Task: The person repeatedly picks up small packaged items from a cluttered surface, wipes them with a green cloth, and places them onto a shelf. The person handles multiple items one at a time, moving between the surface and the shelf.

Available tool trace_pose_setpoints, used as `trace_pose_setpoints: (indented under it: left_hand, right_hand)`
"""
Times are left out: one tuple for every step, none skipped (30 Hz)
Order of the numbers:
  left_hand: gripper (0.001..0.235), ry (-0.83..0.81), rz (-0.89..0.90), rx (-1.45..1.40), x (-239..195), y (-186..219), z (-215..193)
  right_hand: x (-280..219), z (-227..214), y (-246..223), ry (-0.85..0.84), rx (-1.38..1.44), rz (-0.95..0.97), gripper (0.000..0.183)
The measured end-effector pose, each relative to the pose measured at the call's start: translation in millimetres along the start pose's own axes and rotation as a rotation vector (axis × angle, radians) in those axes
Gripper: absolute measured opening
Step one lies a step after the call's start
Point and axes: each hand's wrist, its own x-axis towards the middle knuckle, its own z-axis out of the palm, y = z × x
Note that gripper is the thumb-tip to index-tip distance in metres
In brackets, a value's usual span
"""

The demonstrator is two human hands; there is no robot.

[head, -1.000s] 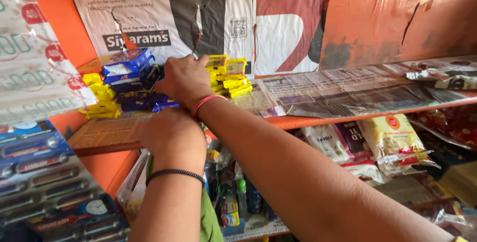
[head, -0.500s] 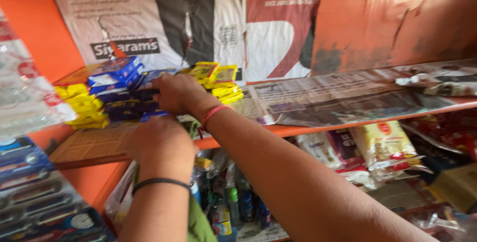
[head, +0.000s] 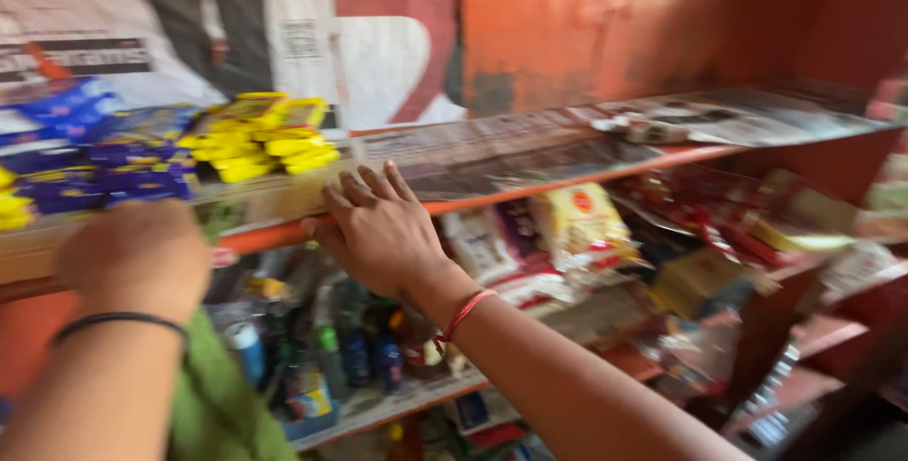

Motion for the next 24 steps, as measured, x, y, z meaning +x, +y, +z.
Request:
trace_pose_setpoints:
  left_hand:
    - [0.033,0.001,-0.001,0.009,-1.0,0.4,3.1]
    - [0.034,0.003,-0.003,0.019,-2.4,2.3,5.3]
    - [0.034,0.007,-0.008,0.027,-3.4,8.2,6.7]
    - [0.044,0.039,0.014,0.042,-6.0,16.5,8.2]
    - [0.066,0.068,0.032,0.061,-10.7,21.7,8.4]
    - [0.091,0.099,0.050,0.080,-15.8,29.1,7.9]
    - [0.090,0.123,0.049,0.008,-20.1,39.2,6.5]
    - [0.092,0.147,0.048,-0.066,-22.2,51.5,2.9]
    - [0.096,0.166,0.049,-0.138,-26.3,64.2,-1.0]
    - [0.095,0.161,0.065,-0.125,-32.2,78.7,-4.8]
    - [0.093,0.157,0.085,-0.118,-38.5,98.3,-9.2]
    - [0.092,0.154,0.106,-0.110,-47.8,116.1,-13.2]
    - [0.092,0.201,0.161,-0.167,-60.7,133.3,-16.0]
    - [0.091,0.248,0.215,-0.225,-74.1,150.7,-19.0]
    - [0.091,0.299,0.269,-0.291,-86.1,170.9,-23.3]
    - [0.080,0.322,0.293,-0.282,-99.4,191.6,-26.8]
    - [0.068,0.347,0.316,-0.274,-113.9,212.3,-29.7]
    - [0.058,0.373,0.338,-0.266,-128.9,233.4,-31.7]
    - [0.059,0.346,0.363,-0.290,-144.2,254.2,-32.2]
    - [0.060,0.318,0.388,-0.313,-160.6,275.4,-31.7]
    - [0.061,0.289,0.417,-0.329,-177.0,293.3,-31.2]
    - [0.062,0.289,0.462,-0.361,-193.9,309.8,-30.2]
    - [0.063,0.292,0.507,-0.396,-210.7,328.0,-29.4]
    - [0.063,0.294,0.551,-0.432,-226.7,345.6,-28.8]
  right_hand:
    - [-10.8,-2.7,10.7,0.003,-0.009,0.020,0.055]
    - [-21.8,-5.7,21.1,0.005,-0.019,0.039,0.061]
    - [-30.3,-8.9,30.8,-0.006,-0.025,0.056,0.062]
    - [-38.2,-12.5,39.2,-0.017,-0.031,0.074,0.064]
    - [-46.4,-15.9,45.2,-0.029,-0.032,0.090,0.066]
    - [-54.3,-20.3,52.0,-0.027,-0.062,0.074,0.068]
    - [-62.8,-24.4,57.9,-0.027,-0.087,0.062,0.069]
    - [-71.3,-28.7,63.9,-0.028,-0.113,0.050,0.071]
    - [-80.8,-32.9,69.9,-0.015,-0.124,0.068,0.072]
    - [-90.0,-37.1,76.6,-0.001,-0.135,0.085,0.073]
    - [-102.1,-42.8,84.4,0.011,-0.153,0.104,0.074]
    - [-117.0,-48.6,91.4,0.009,-0.179,0.139,0.072]
    - [-135.2,-56.1,99.2,0.004,-0.211,0.180,0.071]
    - [-153.6,-63.8,107.2,-0.002,-0.243,0.220,0.070]
    - [-171.4,-71.7,115.6,-0.005,-0.259,0.281,0.071]
    - [-190.6,-78.4,120.8,-0.007,-0.276,0.341,0.073]
    - [-209.6,-85.7,125.6,-0.006,-0.293,0.400,0.074]
    - [-228.9,-93.7,130.7,-0.008,-0.302,0.435,0.074]
    - [-247.6,-100.0,134.3,-0.009,-0.306,0.468,0.075]
    - [-266.1,-107.1,138.6,-0.010,-0.311,0.500,0.075]
    - [-284.7,-114.2,141.9,-0.010,-0.331,0.530,0.075]
    - [-302.7,-121.9,145.4,-0.010,-0.351,0.559,0.074]
    - [-319.1,-130.4,150.5,-0.008,-0.376,0.586,0.074]
    - [-336.0,-139.4,154.5,-0.016,-0.391,0.614,0.074]
